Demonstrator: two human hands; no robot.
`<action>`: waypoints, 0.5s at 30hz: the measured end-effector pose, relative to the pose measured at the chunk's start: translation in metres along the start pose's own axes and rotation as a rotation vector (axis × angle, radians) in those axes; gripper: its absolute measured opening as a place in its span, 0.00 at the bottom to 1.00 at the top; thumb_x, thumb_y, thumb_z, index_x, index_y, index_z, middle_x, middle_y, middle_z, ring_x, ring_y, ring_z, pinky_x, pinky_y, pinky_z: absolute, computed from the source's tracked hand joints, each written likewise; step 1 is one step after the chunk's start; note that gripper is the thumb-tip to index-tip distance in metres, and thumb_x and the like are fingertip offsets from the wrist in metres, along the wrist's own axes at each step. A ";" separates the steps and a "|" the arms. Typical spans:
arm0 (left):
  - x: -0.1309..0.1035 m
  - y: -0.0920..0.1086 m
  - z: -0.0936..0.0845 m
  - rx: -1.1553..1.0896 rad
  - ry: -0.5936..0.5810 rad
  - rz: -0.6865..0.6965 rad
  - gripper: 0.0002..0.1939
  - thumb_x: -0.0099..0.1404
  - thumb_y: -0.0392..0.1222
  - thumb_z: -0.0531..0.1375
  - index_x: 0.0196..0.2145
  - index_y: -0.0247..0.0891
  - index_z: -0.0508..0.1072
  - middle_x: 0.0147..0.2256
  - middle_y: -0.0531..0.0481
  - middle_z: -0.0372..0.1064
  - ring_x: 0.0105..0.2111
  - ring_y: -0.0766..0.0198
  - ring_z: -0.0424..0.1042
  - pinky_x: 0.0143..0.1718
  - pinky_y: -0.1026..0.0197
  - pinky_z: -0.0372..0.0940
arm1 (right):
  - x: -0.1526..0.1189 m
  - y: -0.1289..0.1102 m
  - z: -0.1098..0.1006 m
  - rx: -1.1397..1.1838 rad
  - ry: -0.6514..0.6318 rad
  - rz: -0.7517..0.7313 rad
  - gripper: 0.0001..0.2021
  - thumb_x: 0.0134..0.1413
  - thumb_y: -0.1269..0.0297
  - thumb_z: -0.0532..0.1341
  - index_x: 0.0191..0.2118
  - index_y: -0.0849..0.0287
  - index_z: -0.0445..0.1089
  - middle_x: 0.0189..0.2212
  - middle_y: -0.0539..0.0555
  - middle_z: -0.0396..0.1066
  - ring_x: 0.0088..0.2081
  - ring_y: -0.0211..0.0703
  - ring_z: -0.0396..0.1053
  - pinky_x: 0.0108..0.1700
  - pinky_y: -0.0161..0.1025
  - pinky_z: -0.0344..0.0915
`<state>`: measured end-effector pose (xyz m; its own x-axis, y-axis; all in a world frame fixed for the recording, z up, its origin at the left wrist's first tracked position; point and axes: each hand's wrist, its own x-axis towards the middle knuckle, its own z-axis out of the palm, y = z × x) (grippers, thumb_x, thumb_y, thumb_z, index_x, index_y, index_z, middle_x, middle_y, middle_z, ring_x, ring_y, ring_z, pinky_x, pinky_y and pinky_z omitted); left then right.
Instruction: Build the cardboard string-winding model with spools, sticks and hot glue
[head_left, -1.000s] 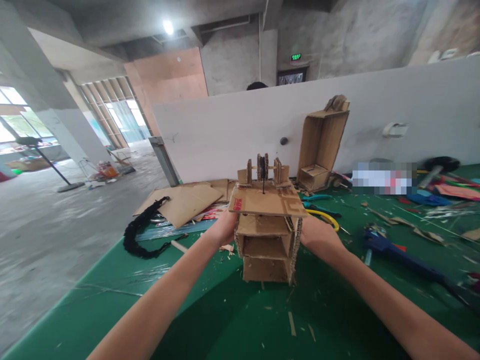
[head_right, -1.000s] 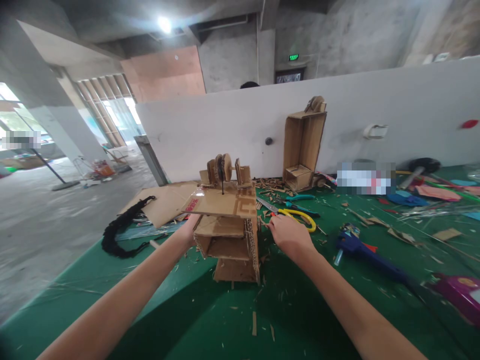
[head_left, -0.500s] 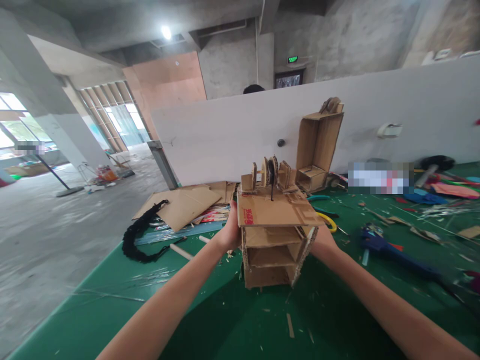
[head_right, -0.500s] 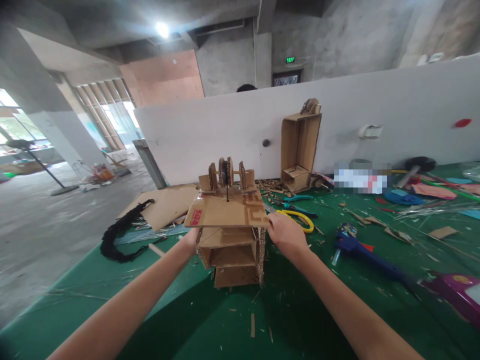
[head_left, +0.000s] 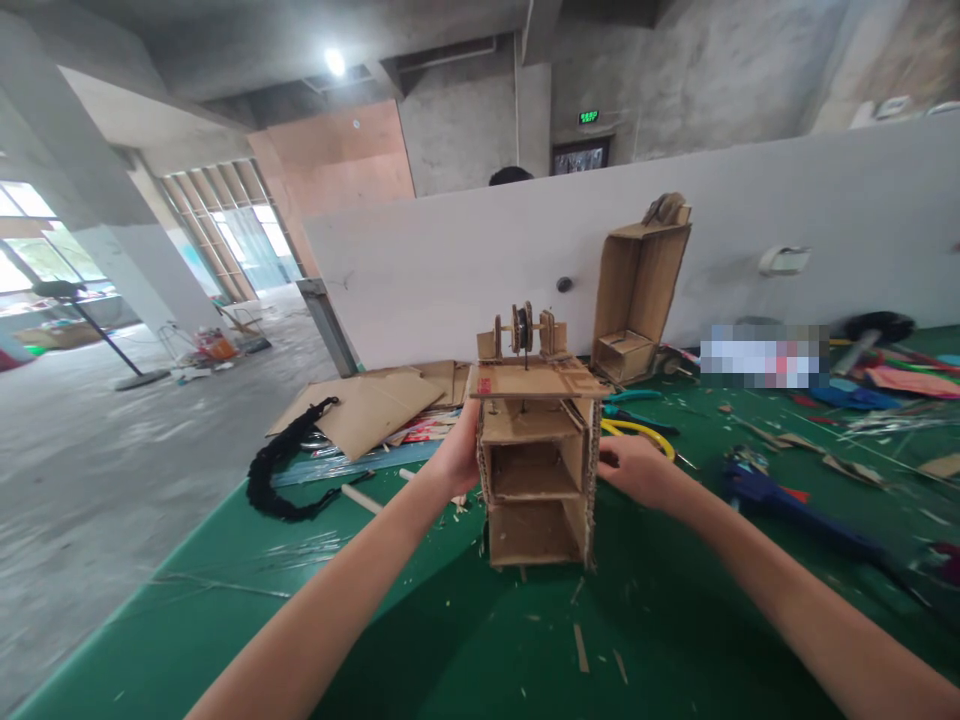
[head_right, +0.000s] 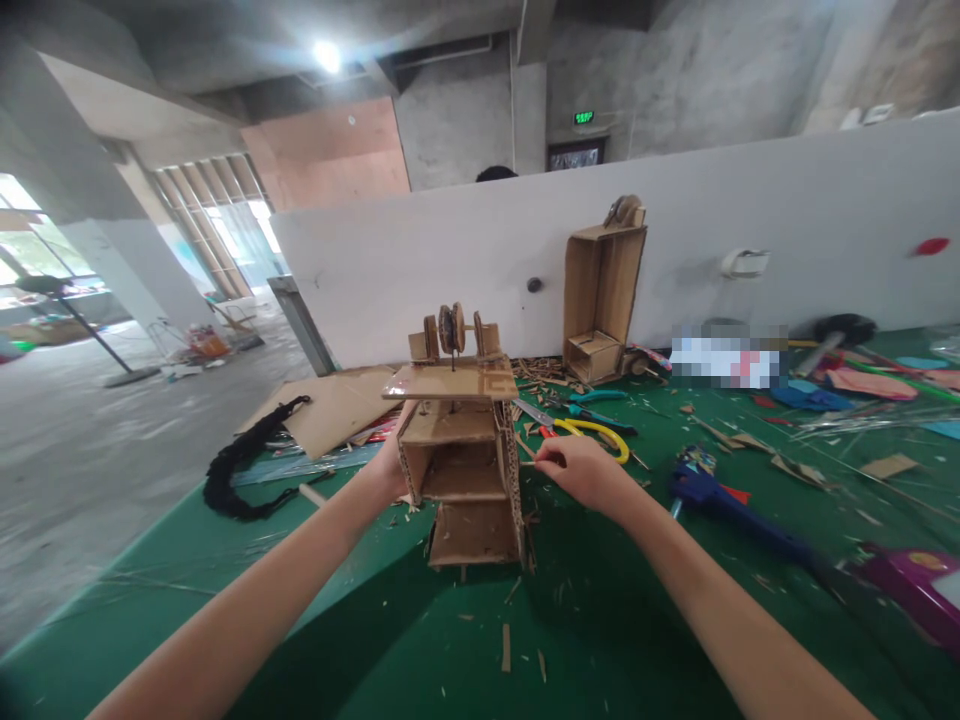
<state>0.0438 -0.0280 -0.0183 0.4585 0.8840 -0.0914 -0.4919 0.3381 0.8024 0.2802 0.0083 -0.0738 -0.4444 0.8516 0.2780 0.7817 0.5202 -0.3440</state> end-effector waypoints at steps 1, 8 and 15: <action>0.002 0.001 0.001 -0.001 0.004 -0.004 0.28 0.62 0.60 0.52 0.46 0.34 0.73 0.40 0.43 0.76 0.44 0.50 0.73 0.53 0.50 0.59 | 0.000 -0.001 0.002 -0.021 -0.002 0.006 0.09 0.49 0.68 0.55 0.27 0.58 0.72 0.25 0.51 0.73 0.28 0.40 0.67 0.32 0.35 0.60; 0.005 0.007 0.013 -0.007 -0.071 -0.022 0.33 0.61 0.64 0.50 0.49 0.34 0.72 0.42 0.42 0.76 0.46 0.49 0.72 0.55 0.49 0.57 | 0.003 -0.014 0.015 -0.145 0.065 0.075 0.12 0.57 0.68 0.50 0.35 0.60 0.72 0.38 0.60 0.72 0.45 0.49 0.67 0.47 0.41 0.60; 0.005 0.005 0.008 -0.016 -0.024 -0.033 0.33 0.64 0.62 0.45 0.51 0.32 0.71 0.42 0.40 0.75 0.45 0.49 0.73 0.52 0.50 0.61 | 0.001 -0.027 0.002 -0.153 0.101 0.141 0.10 0.52 0.72 0.52 0.34 0.60 0.70 0.37 0.61 0.73 0.43 0.51 0.69 0.45 0.44 0.64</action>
<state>0.0500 -0.0247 -0.0101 0.4921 0.8643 -0.1038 -0.4880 0.3727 0.7893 0.2579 -0.0049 -0.0658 -0.2860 0.9002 0.3283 0.8935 0.3743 -0.2480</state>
